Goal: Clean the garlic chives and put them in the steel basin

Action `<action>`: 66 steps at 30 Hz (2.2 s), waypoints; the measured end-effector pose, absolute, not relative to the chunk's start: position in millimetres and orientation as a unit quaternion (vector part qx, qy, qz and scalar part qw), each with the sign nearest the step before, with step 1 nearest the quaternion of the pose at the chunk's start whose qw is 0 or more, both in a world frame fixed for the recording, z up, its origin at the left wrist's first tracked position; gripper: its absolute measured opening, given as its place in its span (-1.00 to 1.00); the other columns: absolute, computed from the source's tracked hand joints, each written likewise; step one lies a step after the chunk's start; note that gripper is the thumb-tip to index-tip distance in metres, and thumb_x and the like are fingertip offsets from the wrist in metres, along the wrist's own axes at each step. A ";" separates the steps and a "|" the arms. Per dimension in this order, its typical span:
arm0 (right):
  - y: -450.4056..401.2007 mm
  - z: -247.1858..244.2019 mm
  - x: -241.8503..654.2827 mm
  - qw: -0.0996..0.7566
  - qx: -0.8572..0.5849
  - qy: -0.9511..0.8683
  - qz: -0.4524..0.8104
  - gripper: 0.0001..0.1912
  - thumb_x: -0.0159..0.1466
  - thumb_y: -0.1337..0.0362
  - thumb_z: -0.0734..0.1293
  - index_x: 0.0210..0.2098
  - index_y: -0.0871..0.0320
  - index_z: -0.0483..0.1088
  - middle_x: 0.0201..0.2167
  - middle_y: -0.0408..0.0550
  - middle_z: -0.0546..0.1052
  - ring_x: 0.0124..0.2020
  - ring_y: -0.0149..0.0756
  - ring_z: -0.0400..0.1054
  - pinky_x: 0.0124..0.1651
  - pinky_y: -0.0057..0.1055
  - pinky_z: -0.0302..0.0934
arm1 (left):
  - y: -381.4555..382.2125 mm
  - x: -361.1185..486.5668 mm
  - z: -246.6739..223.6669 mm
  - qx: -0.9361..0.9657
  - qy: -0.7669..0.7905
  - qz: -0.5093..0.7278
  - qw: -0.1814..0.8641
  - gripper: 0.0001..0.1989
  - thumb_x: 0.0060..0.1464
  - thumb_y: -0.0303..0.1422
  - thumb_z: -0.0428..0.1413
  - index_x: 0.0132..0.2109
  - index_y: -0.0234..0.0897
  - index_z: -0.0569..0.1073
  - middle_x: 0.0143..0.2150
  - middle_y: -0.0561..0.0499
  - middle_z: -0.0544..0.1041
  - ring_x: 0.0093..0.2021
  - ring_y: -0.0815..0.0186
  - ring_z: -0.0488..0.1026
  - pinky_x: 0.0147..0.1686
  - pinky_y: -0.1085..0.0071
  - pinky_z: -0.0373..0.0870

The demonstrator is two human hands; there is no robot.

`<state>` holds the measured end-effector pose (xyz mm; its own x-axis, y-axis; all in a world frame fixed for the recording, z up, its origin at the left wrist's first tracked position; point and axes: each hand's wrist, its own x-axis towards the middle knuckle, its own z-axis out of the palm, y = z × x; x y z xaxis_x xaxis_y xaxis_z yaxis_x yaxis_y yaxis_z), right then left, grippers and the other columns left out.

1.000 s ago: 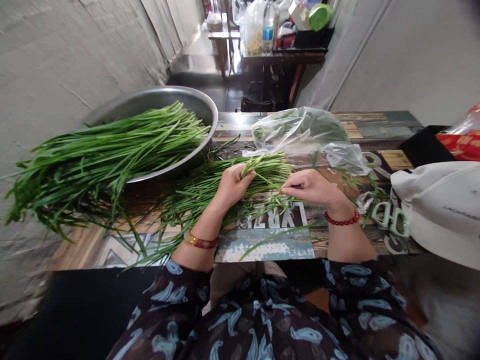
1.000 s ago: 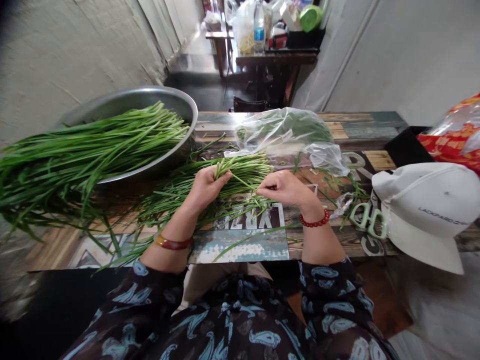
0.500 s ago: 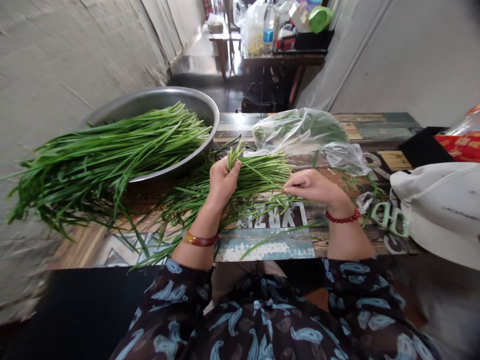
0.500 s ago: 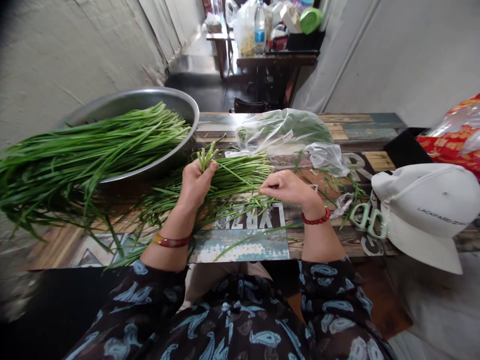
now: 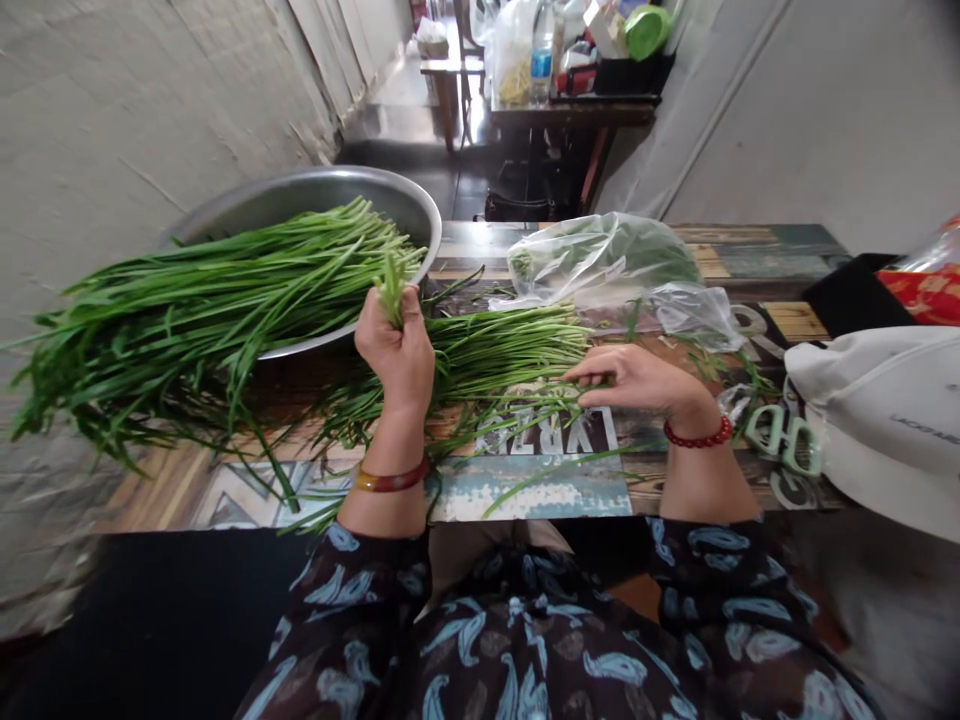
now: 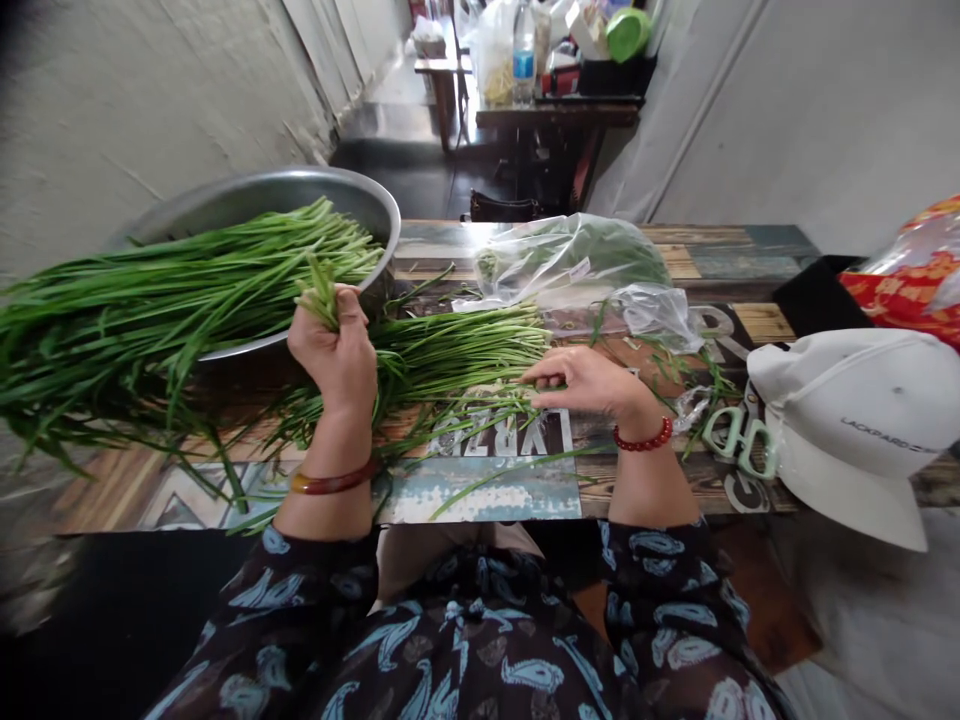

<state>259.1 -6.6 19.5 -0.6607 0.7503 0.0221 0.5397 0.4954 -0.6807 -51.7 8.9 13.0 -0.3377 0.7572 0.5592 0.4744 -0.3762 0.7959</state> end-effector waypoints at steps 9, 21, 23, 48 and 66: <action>-15.4 5.5 219.6 0.164 -0.257 -0.889 0.343 -0.73 0.37 0.17 0.31 -0.04 0.08 0.60 -0.10 0.03 0.61 -0.08 -0.25 0.49 0.01 -0.31 0.35 | -0.1 -30.9 16.4 0.645 0.517 0.557 0.084 -0.66 0.26 -0.11 0.10 -0.38 -0.24 0.35 -0.42 0.05 0.29 -0.33 0.33 0.28 -0.20 0.39 0.24; -4.9 5.1 240.5 0.272 -0.481 -0.809 0.199 -0.76 0.33 0.25 0.29 -0.36 0.12 0.59 -0.31 -0.03 0.62 -0.27 -0.24 0.47 -0.20 -0.35 0.25 | 3.5 -13.2 1.0 0.611 0.464 0.477 0.428 -0.81 0.16 -0.24 0.13 -0.29 -0.29 0.43 -0.49 0.08 0.42 -0.59 0.45 0.32 -0.57 0.49 0.24; -4.4 1.6 240.3 0.238 -0.486 -0.824 0.167 -0.76 0.33 0.28 0.29 -0.37 0.12 0.59 -0.29 -0.01 0.62 -0.26 -0.23 0.46 -0.21 -0.35 0.23 | 3.1 -12.3 0.2 0.605 0.464 0.465 0.450 -0.81 0.15 -0.24 0.14 -0.28 -0.30 0.43 -0.52 0.10 0.40 -0.62 0.47 0.29 -0.60 0.50 0.20; -6.6 8.0 231.8 0.366 -0.463 -0.753 0.291 -0.79 0.30 0.18 0.34 -0.37 0.16 0.53 -0.44 -0.12 0.51 -0.43 -0.38 0.31 -0.31 -0.41 0.17 | 1.8 -8.1 -1.4 0.605 0.475 0.472 0.430 -0.74 0.10 -0.17 0.16 -0.31 -0.31 0.49 -0.53 0.12 0.34 -0.55 0.45 0.17 -0.53 0.47 0.08; -7.5 -2.0 213.0 0.449 -0.468 -0.680 0.342 -0.76 0.22 0.12 0.40 -0.39 0.17 0.57 -0.50 -0.11 0.57 -0.47 -0.38 0.33 -0.37 -0.42 0.18 | -12.7 4.2 8.0 0.674 0.393 0.354 0.517 -0.65 0.04 -0.11 0.24 -0.29 -0.38 0.56 -0.38 0.03 0.50 -0.37 0.37 0.34 -0.30 0.44 0.26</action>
<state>213.0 -7.5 -2.0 -0.1588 0.9436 0.2907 0.3303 0.3282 -0.8850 4.2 -12.7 8.0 0.4412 0.8947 0.0705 0.1638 -0.1576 0.9738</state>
